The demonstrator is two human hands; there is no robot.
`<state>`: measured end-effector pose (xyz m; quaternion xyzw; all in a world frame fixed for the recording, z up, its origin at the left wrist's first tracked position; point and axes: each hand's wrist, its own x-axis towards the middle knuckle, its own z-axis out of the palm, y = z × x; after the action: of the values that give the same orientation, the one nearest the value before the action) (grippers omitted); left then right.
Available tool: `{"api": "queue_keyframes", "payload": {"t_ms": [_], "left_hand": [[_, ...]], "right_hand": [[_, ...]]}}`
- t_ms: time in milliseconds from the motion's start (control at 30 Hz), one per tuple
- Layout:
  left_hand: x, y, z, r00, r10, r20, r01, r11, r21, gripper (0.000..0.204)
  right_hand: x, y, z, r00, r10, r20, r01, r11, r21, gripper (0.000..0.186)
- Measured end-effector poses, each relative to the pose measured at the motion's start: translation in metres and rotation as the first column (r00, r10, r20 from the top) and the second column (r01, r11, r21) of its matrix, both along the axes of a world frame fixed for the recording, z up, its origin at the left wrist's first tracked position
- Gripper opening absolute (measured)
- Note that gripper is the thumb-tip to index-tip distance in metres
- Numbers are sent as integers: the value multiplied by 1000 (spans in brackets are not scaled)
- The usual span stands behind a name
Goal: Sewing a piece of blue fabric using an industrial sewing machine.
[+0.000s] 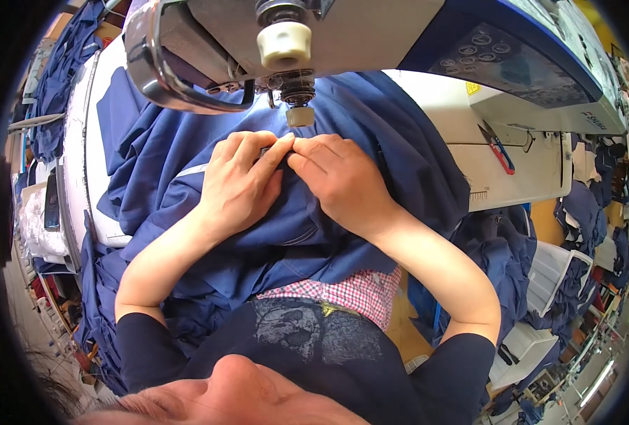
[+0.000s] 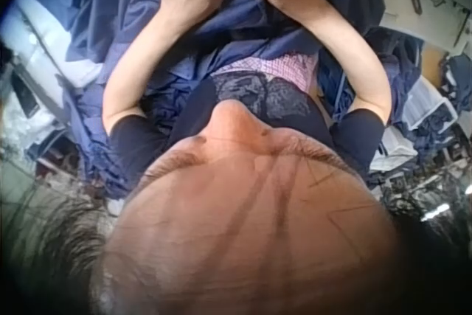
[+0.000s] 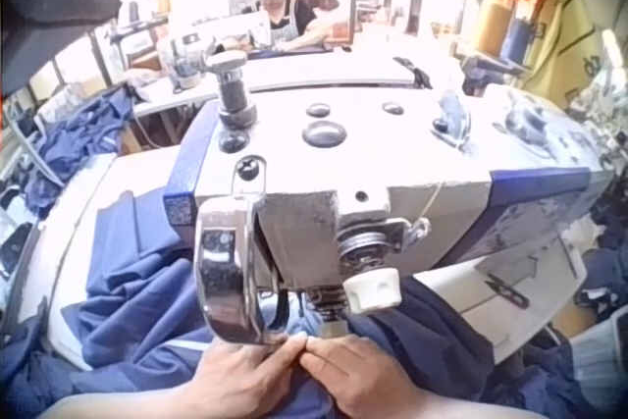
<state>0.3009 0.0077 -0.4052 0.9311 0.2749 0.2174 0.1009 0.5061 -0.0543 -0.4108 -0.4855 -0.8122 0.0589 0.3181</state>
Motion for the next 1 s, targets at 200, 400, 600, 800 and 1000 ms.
{"api": "queue_keyframes", "payload": {"t_ms": [200, 400, 600, 800, 1000], "left_hand": [[6, -3, -6, 998, 61, 10, -62, 995, 82, 56], [7, -3, -6, 998, 37, 47, -41, 995, 86, 52], [2, -3, -6, 988, 57, 140, -56, 998, -15, 50], [2, -4, -7, 983, 55, 174, -53, 998, -20, 47], [2, -4, -8, 979, 54, 196, -52, 999, -15, 46]], "right_hand": [[36, 24, 22, 862, -455, 223, 442, 890, 108, 58], [33, 43, 29, 893, -336, 299, 401, 896, -192, 77], [13, 45, 40, 969, -133, 210, 213, 878, -429, 42], [5, 39, 35, 897, -411, 161, 409, 638, -652, 27], [0, 36, 35, 493, -705, -510, -246, 449, -859, 27]]}}
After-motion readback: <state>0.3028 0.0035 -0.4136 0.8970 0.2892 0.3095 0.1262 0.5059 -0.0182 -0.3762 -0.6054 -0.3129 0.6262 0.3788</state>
